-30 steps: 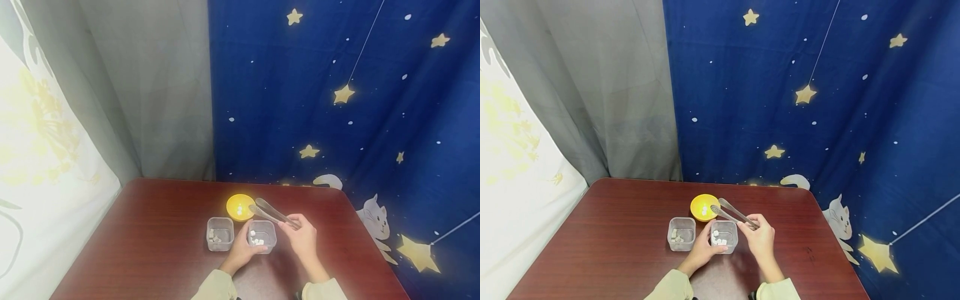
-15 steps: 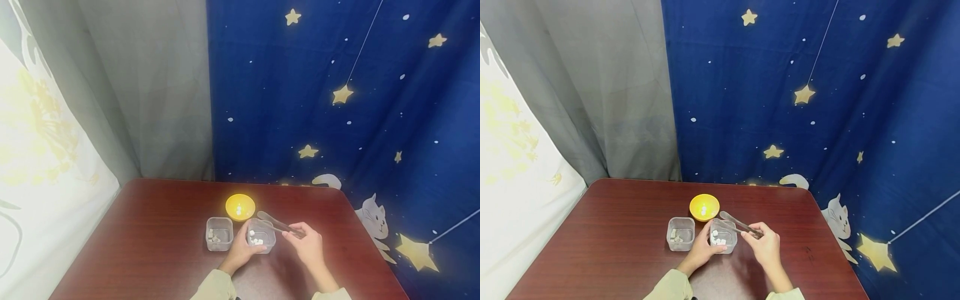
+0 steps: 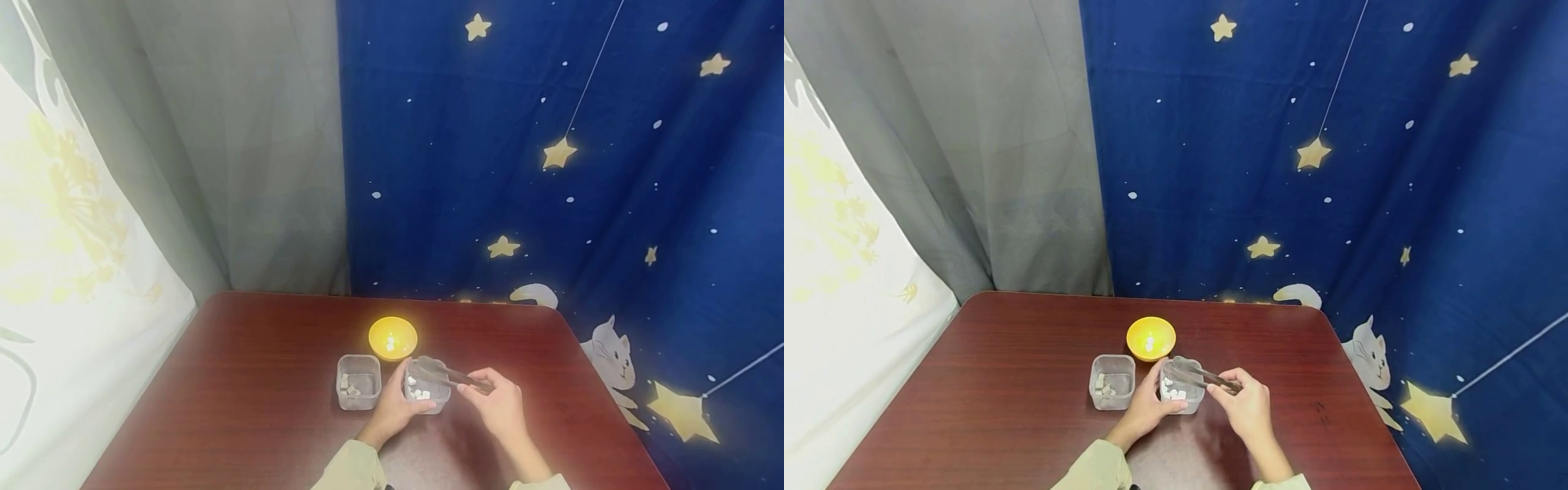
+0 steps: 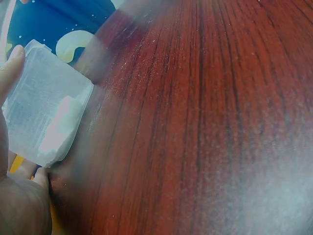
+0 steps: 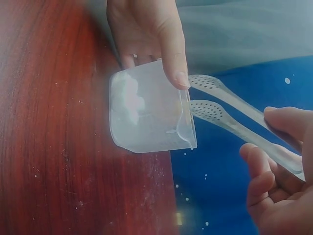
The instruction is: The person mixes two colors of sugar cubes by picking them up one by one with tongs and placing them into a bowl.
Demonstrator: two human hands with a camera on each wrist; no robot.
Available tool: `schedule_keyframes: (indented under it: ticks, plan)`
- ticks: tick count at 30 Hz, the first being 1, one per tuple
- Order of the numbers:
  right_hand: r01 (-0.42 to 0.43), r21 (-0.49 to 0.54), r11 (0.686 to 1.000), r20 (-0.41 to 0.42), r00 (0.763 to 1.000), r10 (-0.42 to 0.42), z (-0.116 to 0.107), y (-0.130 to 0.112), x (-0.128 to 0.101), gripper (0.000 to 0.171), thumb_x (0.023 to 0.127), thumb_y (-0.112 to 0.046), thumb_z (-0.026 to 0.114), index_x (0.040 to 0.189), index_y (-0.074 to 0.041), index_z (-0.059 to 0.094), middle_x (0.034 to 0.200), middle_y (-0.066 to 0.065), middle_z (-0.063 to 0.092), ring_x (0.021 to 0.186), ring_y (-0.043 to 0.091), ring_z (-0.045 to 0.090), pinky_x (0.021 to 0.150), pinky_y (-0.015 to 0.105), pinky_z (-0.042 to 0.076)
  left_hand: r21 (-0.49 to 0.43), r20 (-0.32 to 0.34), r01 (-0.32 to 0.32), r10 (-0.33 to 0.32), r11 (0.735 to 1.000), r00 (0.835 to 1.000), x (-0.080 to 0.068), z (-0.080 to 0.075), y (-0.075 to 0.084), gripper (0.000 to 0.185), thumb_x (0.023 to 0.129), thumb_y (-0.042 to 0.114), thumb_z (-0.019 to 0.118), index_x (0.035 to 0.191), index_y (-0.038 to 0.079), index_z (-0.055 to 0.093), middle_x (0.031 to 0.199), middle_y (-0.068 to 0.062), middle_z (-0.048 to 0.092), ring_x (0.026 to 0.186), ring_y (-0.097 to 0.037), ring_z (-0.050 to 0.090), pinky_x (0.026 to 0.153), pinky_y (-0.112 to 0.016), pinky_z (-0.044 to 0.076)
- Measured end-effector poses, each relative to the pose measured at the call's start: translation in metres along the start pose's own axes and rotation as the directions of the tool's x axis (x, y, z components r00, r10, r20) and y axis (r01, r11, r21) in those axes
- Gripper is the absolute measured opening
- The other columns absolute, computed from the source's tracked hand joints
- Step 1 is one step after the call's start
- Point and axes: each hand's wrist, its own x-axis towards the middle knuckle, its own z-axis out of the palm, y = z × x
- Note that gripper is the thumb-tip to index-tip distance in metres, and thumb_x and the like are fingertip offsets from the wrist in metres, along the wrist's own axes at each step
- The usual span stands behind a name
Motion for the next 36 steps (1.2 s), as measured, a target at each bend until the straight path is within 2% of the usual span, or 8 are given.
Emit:
schedule_keyframes:
  ticks: [4, 12, 22, 30, 36]
  plan:
    - [-0.002, -0.017, 1.0, 0.003, 1.0, 0.002, 0.002, 0.0, 0.0, 0.021, 0.069, -0.018, 0.087, 0.083, -0.017, 0.072, 0.079, -0.001, 0.073, 0.074, 0.015, 0.07, 0.063, 0.027, 0.054, -0.006, 0.003, 0.0, 0.0, 1.0, 1.0, 0.0, 0.0, 0.0, 0.104, 0.066, 0.034, 0.089, 0.15, 0.007, 0.033, 0.142, -0.011, 0.048, 0.125, -0.028, 0.049, 0.107, -0.049, 0.035]
    - [-0.002, -0.004, 1.0, 0.051, 0.999, 0.002, 0.008, 0.0, -0.002, 0.02, 0.072, -0.016, 0.085, 0.086, -0.01, 0.071, 0.088, 0.011, 0.074, 0.078, 0.022, 0.072, 0.065, 0.032, 0.059, -0.003, 0.001, 0.009, -0.009, 1.0, 1.0, -0.001, 0.0, -0.001, 0.104, 0.067, 0.034, 0.088, 0.15, 0.006, 0.032, 0.143, -0.012, 0.047, 0.126, -0.029, 0.048, 0.107, -0.05, 0.035]
    - [0.05, -0.093, 0.994, 0.037, 0.998, -0.047, 0.017, -0.001, -0.001, 0.02, 0.07, -0.016, 0.086, 0.082, -0.013, 0.071, 0.083, 0.009, 0.074, 0.074, 0.02, 0.072, 0.065, 0.034, 0.057, -0.002, 0.002, 0.003, -0.003, 1.0, 1.0, -0.001, -0.001, 0.0, 0.104, 0.067, 0.034, 0.088, 0.15, 0.007, 0.032, 0.143, -0.011, 0.048, 0.125, -0.028, 0.048, 0.106, -0.049, 0.036]
    - [0.078, -0.132, 0.988, 0.08, 0.995, -0.068, 0.022, 0.0, -0.002, 0.02, 0.073, -0.015, 0.084, 0.084, -0.008, 0.07, 0.083, 0.01, 0.073, 0.074, 0.022, 0.072, 0.066, 0.038, 0.059, -0.01, 0.009, -0.007, 0.007, 1.0, 1.0, -0.002, 0.0, 0.0, 0.104, 0.068, 0.035, 0.088, 0.151, 0.006, 0.032, 0.142, -0.012, 0.048, 0.125, -0.028, 0.048, 0.106, -0.049, 0.036]
    - [0.101, -0.16, 0.982, 0.076, 0.993, -0.09, 0.024, 0.002, 0.0, 0.02, 0.072, -0.017, 0.085, 0.082, -0.011, 0.07, 0.082, 0.008, 0.074, 0.073, 0.02, 0.072, 0.066, 0.038, 0.058, -0.016, 0.006, -0.02, 0.02, 1.0, 1.0, -0.002, 0.0, -0.002, 0.105, 0.067, 0.034, 0.088, 0.151, 0.006, 0.032, 0.142, -0.011, 0.049, 0.125, -0.028, 0.049, 0.106, -0.049, 0.037]
